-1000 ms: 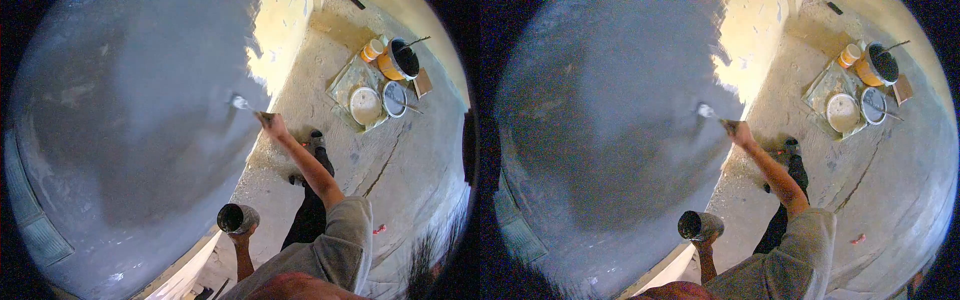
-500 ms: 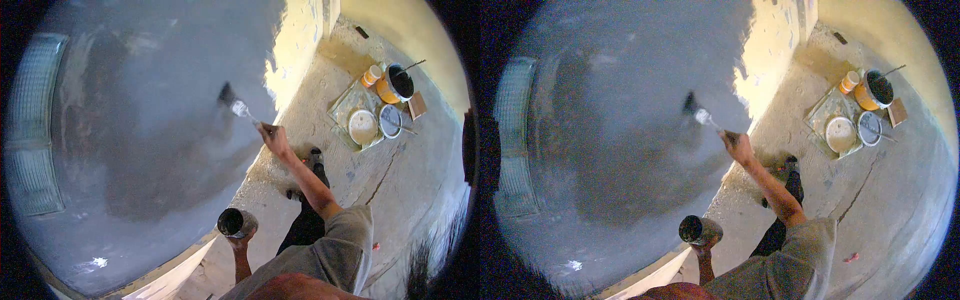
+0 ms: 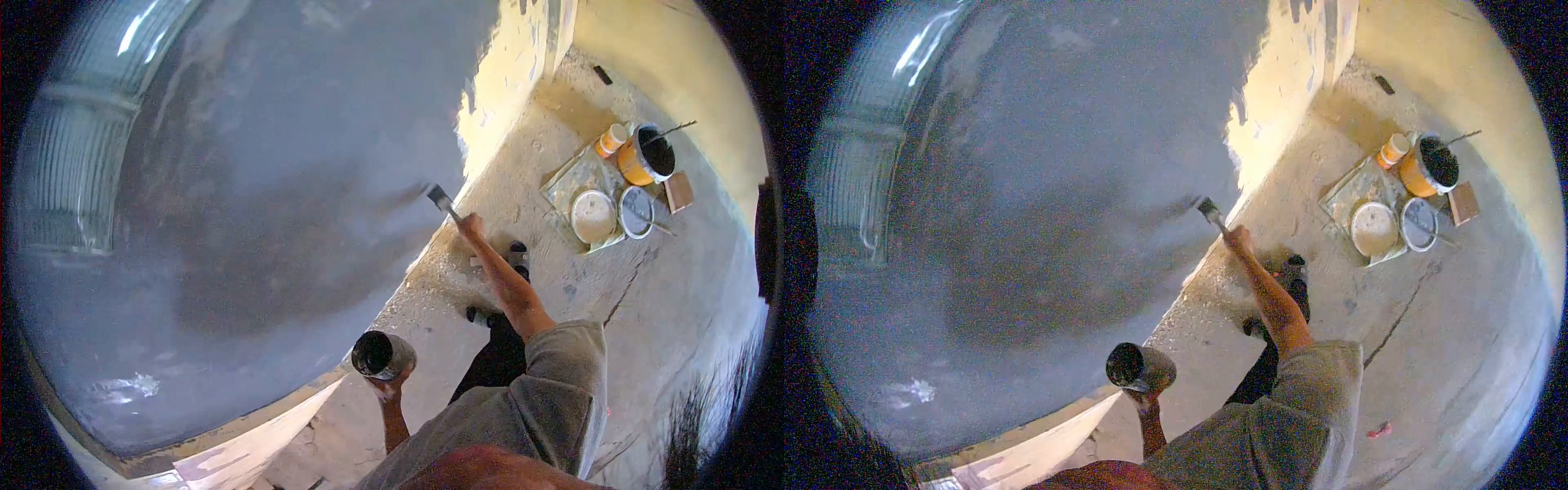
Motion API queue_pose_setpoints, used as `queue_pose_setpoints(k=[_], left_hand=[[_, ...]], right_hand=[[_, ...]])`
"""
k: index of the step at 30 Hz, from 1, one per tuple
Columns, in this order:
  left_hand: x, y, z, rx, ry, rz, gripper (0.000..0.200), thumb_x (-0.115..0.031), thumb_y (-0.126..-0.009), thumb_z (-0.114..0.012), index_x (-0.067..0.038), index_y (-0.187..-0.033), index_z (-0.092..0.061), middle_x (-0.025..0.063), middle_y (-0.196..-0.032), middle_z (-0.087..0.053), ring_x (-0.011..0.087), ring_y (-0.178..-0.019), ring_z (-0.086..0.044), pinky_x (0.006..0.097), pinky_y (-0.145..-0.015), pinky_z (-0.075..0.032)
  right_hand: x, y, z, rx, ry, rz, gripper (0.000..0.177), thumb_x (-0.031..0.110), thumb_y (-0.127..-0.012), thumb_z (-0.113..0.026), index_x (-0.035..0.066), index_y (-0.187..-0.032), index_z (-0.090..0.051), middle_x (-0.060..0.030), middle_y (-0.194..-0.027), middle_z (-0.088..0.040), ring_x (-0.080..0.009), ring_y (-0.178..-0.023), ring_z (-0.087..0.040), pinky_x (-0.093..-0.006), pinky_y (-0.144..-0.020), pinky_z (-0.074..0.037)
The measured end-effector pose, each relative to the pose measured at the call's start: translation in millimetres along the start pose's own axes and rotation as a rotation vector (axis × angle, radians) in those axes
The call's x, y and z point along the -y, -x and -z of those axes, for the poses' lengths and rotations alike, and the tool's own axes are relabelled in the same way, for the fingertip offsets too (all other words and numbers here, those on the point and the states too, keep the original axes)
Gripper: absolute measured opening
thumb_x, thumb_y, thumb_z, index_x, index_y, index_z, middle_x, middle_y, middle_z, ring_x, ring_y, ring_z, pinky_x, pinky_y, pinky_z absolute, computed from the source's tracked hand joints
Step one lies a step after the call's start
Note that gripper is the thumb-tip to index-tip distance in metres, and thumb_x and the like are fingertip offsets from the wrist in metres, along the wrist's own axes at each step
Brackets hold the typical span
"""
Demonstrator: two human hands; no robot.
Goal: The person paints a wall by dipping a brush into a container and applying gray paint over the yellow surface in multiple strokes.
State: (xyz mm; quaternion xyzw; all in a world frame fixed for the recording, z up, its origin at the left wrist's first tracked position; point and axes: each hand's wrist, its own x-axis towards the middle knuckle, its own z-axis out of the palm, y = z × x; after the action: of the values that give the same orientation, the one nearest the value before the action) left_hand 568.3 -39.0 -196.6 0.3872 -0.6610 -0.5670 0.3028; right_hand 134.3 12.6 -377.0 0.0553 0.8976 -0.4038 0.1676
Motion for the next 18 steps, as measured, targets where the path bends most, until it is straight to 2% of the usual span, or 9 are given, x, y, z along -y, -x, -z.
queue_pose_setpoints(k=[2, 3, 7, 9, 11, 12, 14, 16, 18], left_hand=[[-16, 7, 1, -0.022, 0.044, -0.013, 0.088, -0.046, -0.074, -0.073, -0.009, -0.140, -0.029, 0.0140, -0.136, -0.040, 0.0316, -0.122, -0.041, 0.0520, -0.102, -0.036], [-36, 20, -13, -0.020, -0.137, -0.133, 0.094, -0.054, -0.077, -0.067, -0.009, -0.144, -0.020, 0.0131, -0.143, -0.031, 0.0302, -0.127, -0.035, 0.0488, -0.104, -0.034], [33, 9, 21, -0.033, -0.015, -0.235, 0.093, -0.043, -0.071, -0.078, -0.007, -0.138, -0.024, 0.0176, -0.129, -0.041, 0.0314, -0.116, -0.045, 0.0452, -0.089, -0.047], [-80, 9, -20, -0.004, 0.310, -0.101, 0.091, -0.041, -0.073, -0.076, -0.006, -0.138, -0.023, 0.0176, -0.129, -0.041, 0.0313, -0.115, -0.047, 0.0455, -0.086, -0.050], [-77, -1, -13, 0.088, 0.153, -0.249, 0.084, -0.041, -0.078, -0.071, -0.005, -0.137, -0.024, 0.0172, -0.129, -0.041, 0.0299, -0.115, -0.048, 0.0441, -0.083, -0.052], [-71, -5, -9, 0.093, 0.232, -0.159, 0.081, -0.042, -0.079, -0.069, -0.004, -0.136, -0.025, 0.0161, -0.129, -0.042, 0.0291, -0.115, -0.048, 0.0435, -0.084, -0.051], [-59, -3, -4, 0.091, 0.320, -0.049, 0.079, -0.044, -0.080, -0.067, -0.004, -0.135, -0.026, 0.0150, -0.128, -0.043, 0.0283, -0.115, -0.048, 0.0429, -0.086, -0.050], [-48, -11, 2, 0.025, 0.164, -0.205, 0.100, -0.065, -0.077, -0.060, -0.009, -0.144, -0.014, 0.0136, -0.140, -0.031, 0.0316, -0.126, -0.036, 0.0486, -0.101, -0.037], [-35, -18, 14, 0.035, 0.176, -0.300, 0.093, -0.061, -0.080, -0.060, -0.008, -0.143, -0.017, 0.0136, -0.137, -0.034, 0.0312, -0.124, -0.038, 0.0488, -0.100, -0.037]], right_hand=[[50, 6, 31, 0.080, -0.163, 0.278, 0.061, 0.055, -0.079, -0.064, -0.004, -0.065, -0.061, -0.0216, -0.054, -0.052, -0.0209, -0.049, -0.055, -0.0413, -0.049, -0.042], [83, 20, 55, 0.048, -0.253, 0.420, 0.059, 0.048, -0.084, -0.062, -0.006, -0.062, -0.055, -0.0179, -0.050, -0.039, -0.0150, -0.046, -0.041, -0.0385, -0.045, -0.036], [167, 104, 159, 0.046, -0.571, 0.535, 0.050, 0.040, -0.089, -0.060, -0.003, -0.063, -0.057, -0.0066, -0.046, -0.040, -0.0098, -0.047, -0.035, -0.0308, -0.043, -0.034], [177, 108, 167, 0.058, -0.678, 0.618, 0.047, 0.038, -0.090, -0.060, -0.001, -0.065, -0.059, -0.0021, -0.046, -0.042, -0.0079, -0.047, -0.037, -0.0279, -0.042, -0.033], [170, 87, 143, 0.204, -0.633, 0.593, 0.041, 0.039, -0.088, -0.063, 0.003, -0.070, -0.064, 0.0028, -0.051, -0.048, -0.0064, -0.047, -0.042, -0.0246, -0.043, -0.036], [157, 75, 123, 0.213, -0.613, 0.599, 0.041, 0.039, -0.088, -0.063, 0.003, -0.070, -0.064, 0.0028, -0.051, -0.048, -0.0064, -0.047, -0.042, -0.0246, -0.043, -0.036], [105, 52, 71, 0.171, -0.495, 0.417, 0.044, 0.043, -0.083, -0.067, 0.000, -0.071, -0.064, -0.0014, -0.052, -0.052, -0.0093, -0.046, -0.050, -0.0263, -0.045, -0.042], [51, 23, 41, 0.304, -0.013, 0.056, 0.053, 0.050, -0.076, -0.071, -0.002, -0.075, -0.065, -0.0077, -0.057, -0.059, -0.0172, -0.049, -0.058, -0.0327, -0.047, -0.047], [-16, 39, 33, -0.115, 0.240, 0.292, 0.065, 0.058, -0.069, -0.072, -0.005, -0.079, -0.064, -0.0153, -0.065, -0.064, -0.0257, -0.059, -0.065, -0.0395, -0.050, -0.050]])
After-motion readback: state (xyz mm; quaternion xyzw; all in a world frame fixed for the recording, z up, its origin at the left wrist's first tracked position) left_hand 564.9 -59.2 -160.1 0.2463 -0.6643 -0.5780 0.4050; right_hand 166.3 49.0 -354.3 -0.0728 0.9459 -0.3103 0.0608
